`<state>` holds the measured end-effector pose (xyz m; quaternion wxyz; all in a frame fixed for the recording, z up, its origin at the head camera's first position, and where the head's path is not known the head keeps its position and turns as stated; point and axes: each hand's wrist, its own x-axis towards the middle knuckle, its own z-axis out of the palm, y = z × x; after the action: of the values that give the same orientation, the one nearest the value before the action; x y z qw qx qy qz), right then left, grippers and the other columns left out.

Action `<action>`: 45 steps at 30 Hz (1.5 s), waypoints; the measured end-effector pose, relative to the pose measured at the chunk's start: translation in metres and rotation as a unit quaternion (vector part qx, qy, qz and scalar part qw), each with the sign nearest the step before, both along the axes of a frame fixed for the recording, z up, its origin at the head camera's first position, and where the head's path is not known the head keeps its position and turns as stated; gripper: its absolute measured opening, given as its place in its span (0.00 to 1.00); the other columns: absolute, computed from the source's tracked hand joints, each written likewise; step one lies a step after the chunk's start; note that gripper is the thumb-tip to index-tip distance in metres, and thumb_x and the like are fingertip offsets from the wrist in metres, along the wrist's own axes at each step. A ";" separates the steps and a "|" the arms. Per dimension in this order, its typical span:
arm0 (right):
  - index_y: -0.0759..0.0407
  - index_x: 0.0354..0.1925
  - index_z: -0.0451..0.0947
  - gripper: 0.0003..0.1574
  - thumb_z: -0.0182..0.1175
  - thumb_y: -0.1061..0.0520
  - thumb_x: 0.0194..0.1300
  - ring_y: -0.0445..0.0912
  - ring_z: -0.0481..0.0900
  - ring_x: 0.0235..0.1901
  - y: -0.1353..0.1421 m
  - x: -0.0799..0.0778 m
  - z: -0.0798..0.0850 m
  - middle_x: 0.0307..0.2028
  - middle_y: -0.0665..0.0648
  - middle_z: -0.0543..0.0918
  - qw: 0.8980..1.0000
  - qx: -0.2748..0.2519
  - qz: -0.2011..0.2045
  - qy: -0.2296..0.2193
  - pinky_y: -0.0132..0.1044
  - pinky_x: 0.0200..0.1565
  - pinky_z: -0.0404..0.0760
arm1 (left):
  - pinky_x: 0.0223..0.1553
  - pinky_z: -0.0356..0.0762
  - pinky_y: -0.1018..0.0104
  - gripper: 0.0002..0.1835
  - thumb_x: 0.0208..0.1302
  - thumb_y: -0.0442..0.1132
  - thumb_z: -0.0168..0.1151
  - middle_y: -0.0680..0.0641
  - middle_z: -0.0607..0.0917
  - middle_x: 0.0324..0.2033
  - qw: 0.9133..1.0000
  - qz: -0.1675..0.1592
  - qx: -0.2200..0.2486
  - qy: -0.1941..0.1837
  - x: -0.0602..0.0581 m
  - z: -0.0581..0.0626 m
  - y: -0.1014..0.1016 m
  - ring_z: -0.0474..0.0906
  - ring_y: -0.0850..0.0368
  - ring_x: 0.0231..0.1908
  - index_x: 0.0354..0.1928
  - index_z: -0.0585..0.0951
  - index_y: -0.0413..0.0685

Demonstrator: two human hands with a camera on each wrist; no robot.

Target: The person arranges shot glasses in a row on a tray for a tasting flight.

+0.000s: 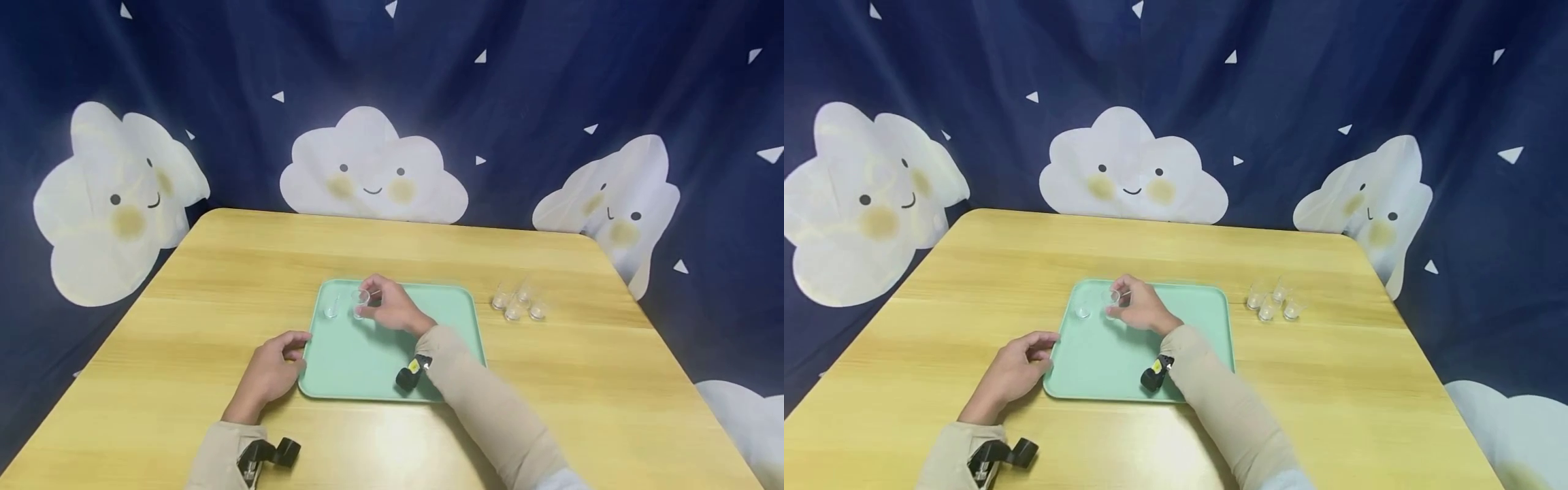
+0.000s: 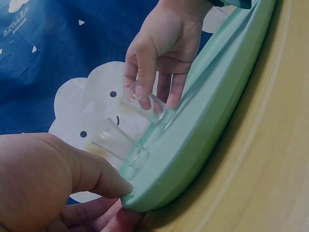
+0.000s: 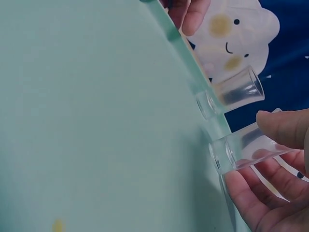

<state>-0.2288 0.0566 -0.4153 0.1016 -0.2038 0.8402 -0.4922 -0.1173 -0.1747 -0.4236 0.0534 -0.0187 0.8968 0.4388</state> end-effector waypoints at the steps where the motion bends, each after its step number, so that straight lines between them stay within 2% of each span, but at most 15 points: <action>1: 0.62 0.48 0.74 0.21 0.68 0.62 0.58 0.47 0.79 0.44 -0.001 0.000 -0.001 0.38 0.52 0.79 1.000 0.002 0.002 -0.003 0.38 0.48 0.77 | 0.46 0.76 0.53 0.21 0.59 0.28 0.57 0.42 0.82 0.50 1.000 0.001 -0.001 -0.002 0.001 0.000 0.000 0.78 0.51 0.44 0.57 0.79 0.41; 10: 0.60 0.48 0.74 0.21 0.69 0.61 0.57 0.48 0.80 0.45 -0.007 -0.002 0.001 0.38 0.52 0.79 1.000 0.002 0.000 -0.003 0.37 0.48 0.78 | 0.46 0.75 0.54 0.22 0.58 0.28 0.57 0.42 0.82 0.50 1.000 -0.002 0.002 0.002 0.000 0.003 0.000 0.78 0.51 0.44 0.56 0.79 0.41; 17: 0.58 0.47 0.74 0.20 0.69 0.61 0.57 0.46 0.79 0.45 -0.009 0.000 -0.002 0.38 0.51 0.79 1.000 0.010 -0.007 -0.011 0.38 0.48 0.77 | 0.46 0.75 0.53 0.22 0.58 0.28 0.57 0.41 0.82 0.50 1.000 -0.005 -0.001 0.000 0.002 0.000 -0.001 0.78 0.51 0.44 0.57 0.79 0.41; 31: 0.60 0.50 0.74 0.23 0.69 0.59 0.58 0.47 0.79 0.45 -0.008 0.001 -0.003 0.39 0.51 0.79 1.000 0.012 -0.006 -0.006 0.37 0.49 0.77 | 0.47 0.75 0.53 0.22 0.59 0.28 0.57 0.41 0.82 0.51 1.000 -0.004 -0.005 0.001 0.002 0.000 -0.001 0.78 0.50 0.44 0.57 0.79 0.41; 39: 0.64 0.56 0.72 0.26 0.66 0.60 0.61 0.48 0.79 0.48 0.006 0.005 0.003 0.46 0.56 0.79 1.000 0.003 -0.004 -0.010 0.36 0.50 0.77 | 0.46 0.76 0.53 0.22 0.59 0.28 0.57 0.41 0.82 0.51 1.000 -0.001 -0.003 -0.002 0.003 0.000 0.000 0.78 0.50 0.44 0.57 0.78 0.41; 45: 0.68 0.55 0.71 0.24 0.64 0.63 0.62 0.51 0.79 0.47 0.024 0.008 0.009 0.47 0.64 0.80 0.999 -0.023 -0.023 0.003 0.37 0.50 0.78 | 0.46 0.75 0.54 0.21 0.59 0.28 0.57 0.42 0.82 0.50 1.000 0.001 -0.003 -0.002 0.003 0.000 0.000 0.77 0.51 0.44 0.57 0.79 0.41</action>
<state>-0.2210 0.0805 -0.4066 0.0835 -0.1882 0.8333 -0.5131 -0.1146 -0.1743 -0.4234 0.0547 -0.0205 0.8979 0.4362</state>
